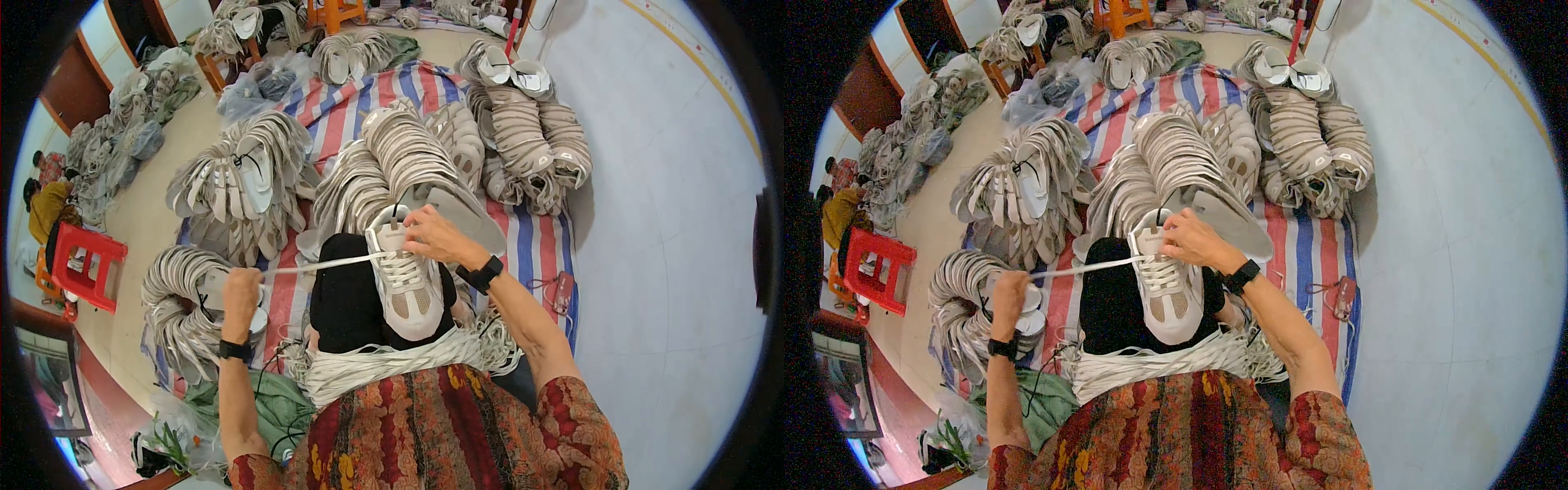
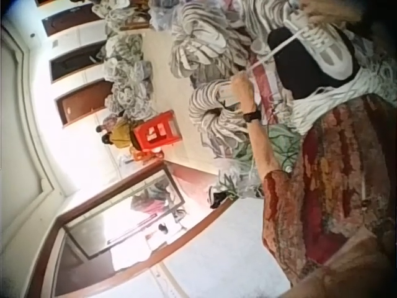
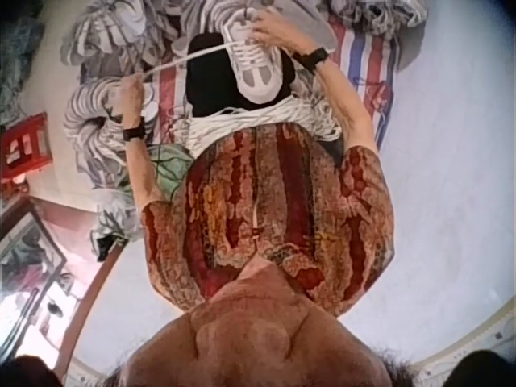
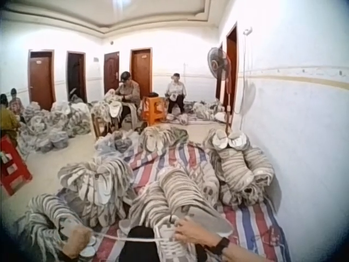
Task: The recorder is threading laces into a white sneaker as part of a manufacturing batch.
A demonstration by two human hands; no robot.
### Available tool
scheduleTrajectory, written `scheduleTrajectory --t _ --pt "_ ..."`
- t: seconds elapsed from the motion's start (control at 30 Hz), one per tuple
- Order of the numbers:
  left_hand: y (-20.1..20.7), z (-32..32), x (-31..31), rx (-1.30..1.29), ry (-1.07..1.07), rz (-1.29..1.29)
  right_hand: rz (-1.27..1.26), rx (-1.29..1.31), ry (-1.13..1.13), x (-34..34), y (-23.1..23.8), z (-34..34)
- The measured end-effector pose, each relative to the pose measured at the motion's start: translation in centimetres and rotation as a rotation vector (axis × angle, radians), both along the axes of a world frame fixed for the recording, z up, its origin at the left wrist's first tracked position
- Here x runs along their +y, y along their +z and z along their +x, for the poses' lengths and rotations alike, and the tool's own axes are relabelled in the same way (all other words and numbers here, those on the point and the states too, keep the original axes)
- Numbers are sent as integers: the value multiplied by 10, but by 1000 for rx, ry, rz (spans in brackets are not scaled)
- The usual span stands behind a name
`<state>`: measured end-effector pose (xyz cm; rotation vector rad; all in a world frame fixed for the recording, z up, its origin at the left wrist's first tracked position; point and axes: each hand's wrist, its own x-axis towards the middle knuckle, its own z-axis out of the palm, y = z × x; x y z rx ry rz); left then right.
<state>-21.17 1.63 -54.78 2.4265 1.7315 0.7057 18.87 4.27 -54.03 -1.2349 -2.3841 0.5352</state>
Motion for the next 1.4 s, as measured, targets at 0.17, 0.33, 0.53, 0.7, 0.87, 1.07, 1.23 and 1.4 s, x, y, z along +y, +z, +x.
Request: scheduleTrajectory --t 0.17,0.33,0.53,0.7,0.87,1.07,1.23,1.4 --pt "-16 58 7 -296 -232 20 104 -26 -5 -6 -2 6" --pt "2 136 30 -420 -410 43 285 -70 41 -9 3 -2" --pt "-11 194 59 -349 -590 -146 159 -163 13 -12 -3 -3" --pt "-18 197 65 -301 -621 -343 179 -104 92 -10 -2 2" --pt "-28 197 65 -259 -585 -250 167 -357 156 -7 8 1" --pt "-26 198 62 -347 -562 -224 -13 77 -47 -23 -7 1" --pt "-13 200 65 -288 -540 -320 -241 318 -51 -17 -17 6" --pt "-8 200 60 -349 -521 -315 -364 366 -72 -11 -18 14"
